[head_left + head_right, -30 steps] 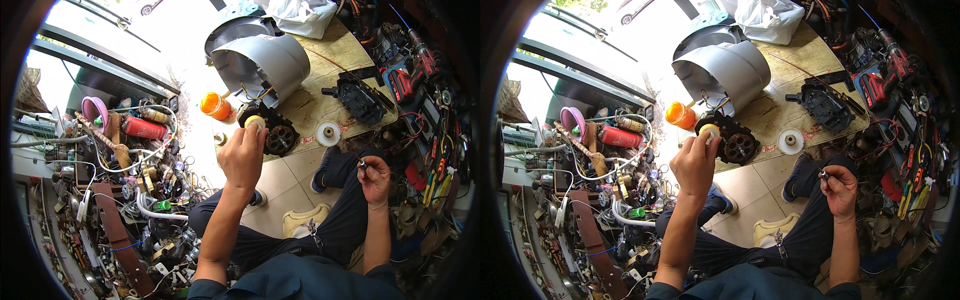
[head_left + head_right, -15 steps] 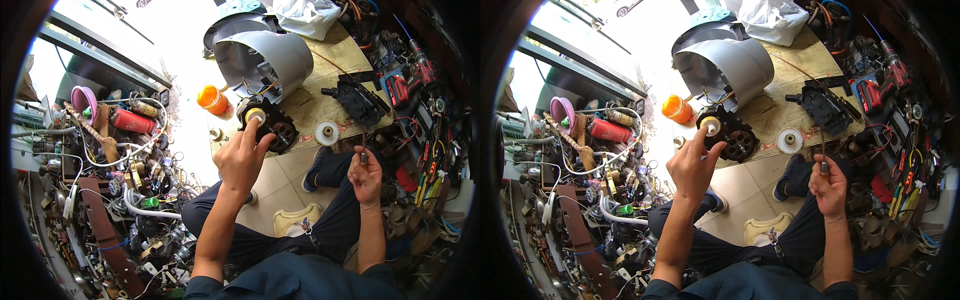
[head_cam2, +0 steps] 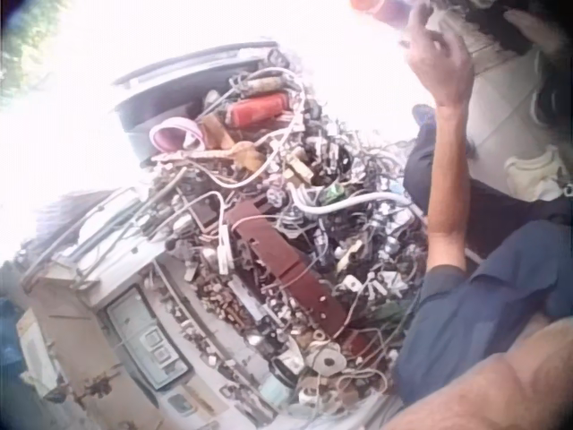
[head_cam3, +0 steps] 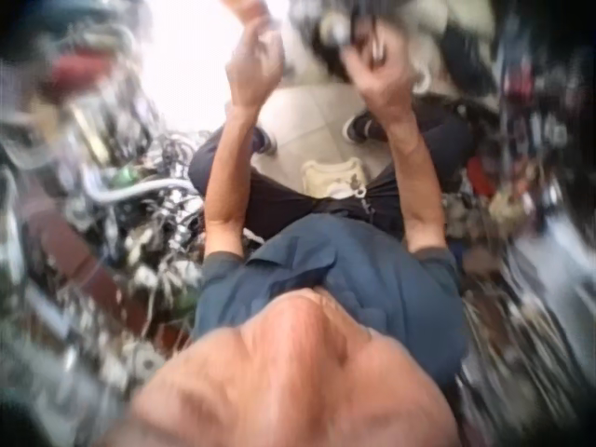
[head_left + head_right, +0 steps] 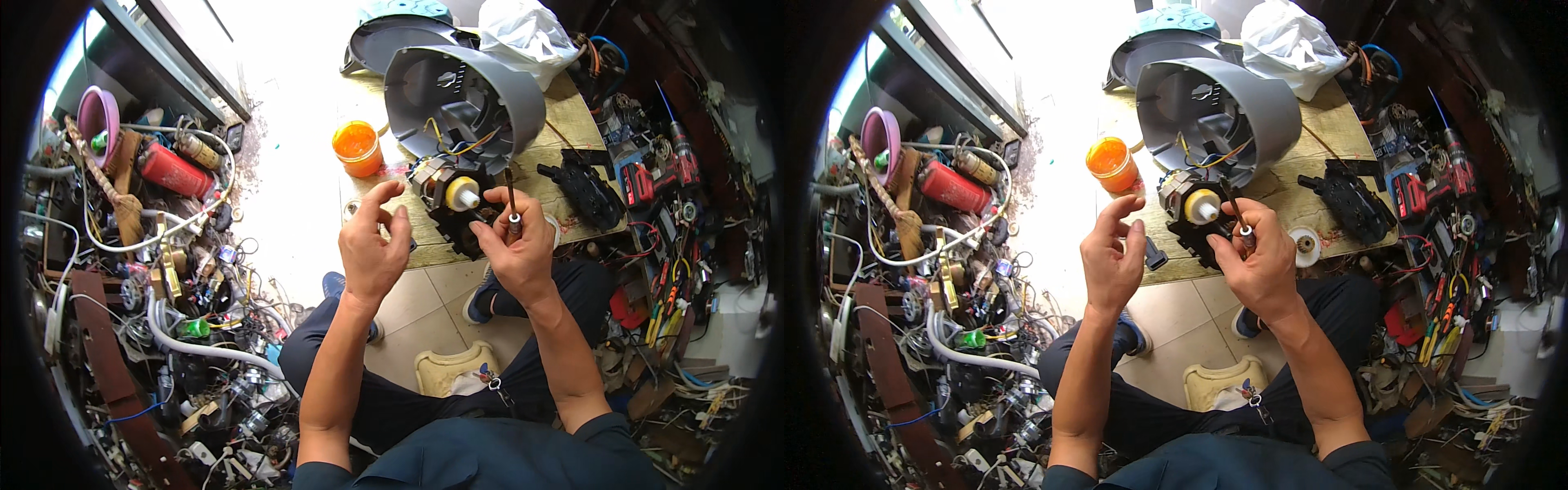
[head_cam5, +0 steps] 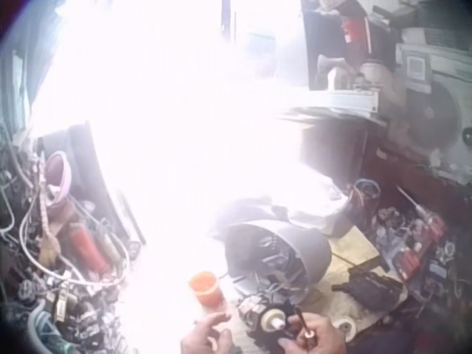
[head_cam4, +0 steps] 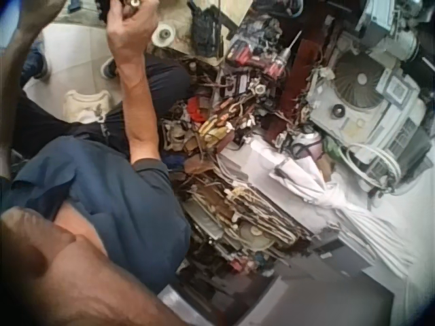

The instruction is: The person applies orange grease to a small white plastic gear using a screwdriver, then installs the gear onto a motor shaft and attaches a larger beige gear to the assembly.

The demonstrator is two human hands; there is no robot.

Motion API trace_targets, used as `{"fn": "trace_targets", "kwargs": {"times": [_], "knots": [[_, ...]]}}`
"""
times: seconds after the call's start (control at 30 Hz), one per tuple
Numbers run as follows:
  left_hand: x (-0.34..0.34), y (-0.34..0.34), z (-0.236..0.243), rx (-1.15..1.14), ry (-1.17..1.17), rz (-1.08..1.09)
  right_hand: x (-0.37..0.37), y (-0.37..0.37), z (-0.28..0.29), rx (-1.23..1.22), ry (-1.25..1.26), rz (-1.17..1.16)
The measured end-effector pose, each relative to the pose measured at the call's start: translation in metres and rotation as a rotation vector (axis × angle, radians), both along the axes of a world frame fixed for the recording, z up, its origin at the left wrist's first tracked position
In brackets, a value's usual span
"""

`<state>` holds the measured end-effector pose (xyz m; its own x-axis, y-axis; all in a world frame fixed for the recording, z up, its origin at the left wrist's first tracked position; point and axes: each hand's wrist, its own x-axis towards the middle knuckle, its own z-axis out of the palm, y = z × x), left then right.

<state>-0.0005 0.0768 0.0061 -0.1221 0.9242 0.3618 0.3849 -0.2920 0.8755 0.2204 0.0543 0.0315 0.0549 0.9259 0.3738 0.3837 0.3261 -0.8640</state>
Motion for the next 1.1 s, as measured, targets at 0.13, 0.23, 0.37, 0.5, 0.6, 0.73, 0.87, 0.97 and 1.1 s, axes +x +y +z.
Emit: {"fn": "trace_targets", "kwargs": {"times": [0.13, 0.23, 0.37, 0.5, 0.6, 0.73, 0.87, 0.97, 1.1], "knots": [[-0.005, 0.001, -0.006, -0.07, -0.099, -0.098, -0.016, 0.009, -0.005, 0.084, -0.178, -0.054], [-0.01, -0.001, 0.002, -0.2, -0.077, -0.168, -0.021, 0.009, -0.005, 0.111, -0.183, -0.084], [-0.01, 0.001, -0.001, -0.238, -0.107, -0.197, -0.02, 0.015, -0.01, 0.161, -0.222, -0.081], [-0.008, 0.006, 0.001, -0.261, -0.129, -0.25, -0.023, 0.02, -0.009, 0.154, -0.248, -0.083], [-0.008, 0.011, -0.002, -0.289, -0.165, -0.325, -0.025, 0.022, -0.008, 0.151, -0.306, -0.089], [-0.005, 0.013, 0.001, -0.287, -0.276, -0.434, -0.024, 0.023, -0.009, 0.17, -0.347, -0.097], [-0.001, 0.014, -0.002, -0.308, -0.314, -0.448, -0.025, 0.022, -0.009, 0.179, -0.352, -0.091], [0.0, 0.015, -0.002, -0.327, -0.322, -0.451, -0.027, 0.022, -0.007, 0.21, -0.381, -0.092], [0.001, 0.016, -0.008, -0.297, -0.334, -0.45, -0.028, 0.023, -0.009, 0.216, -0.409, -0.098]]}}
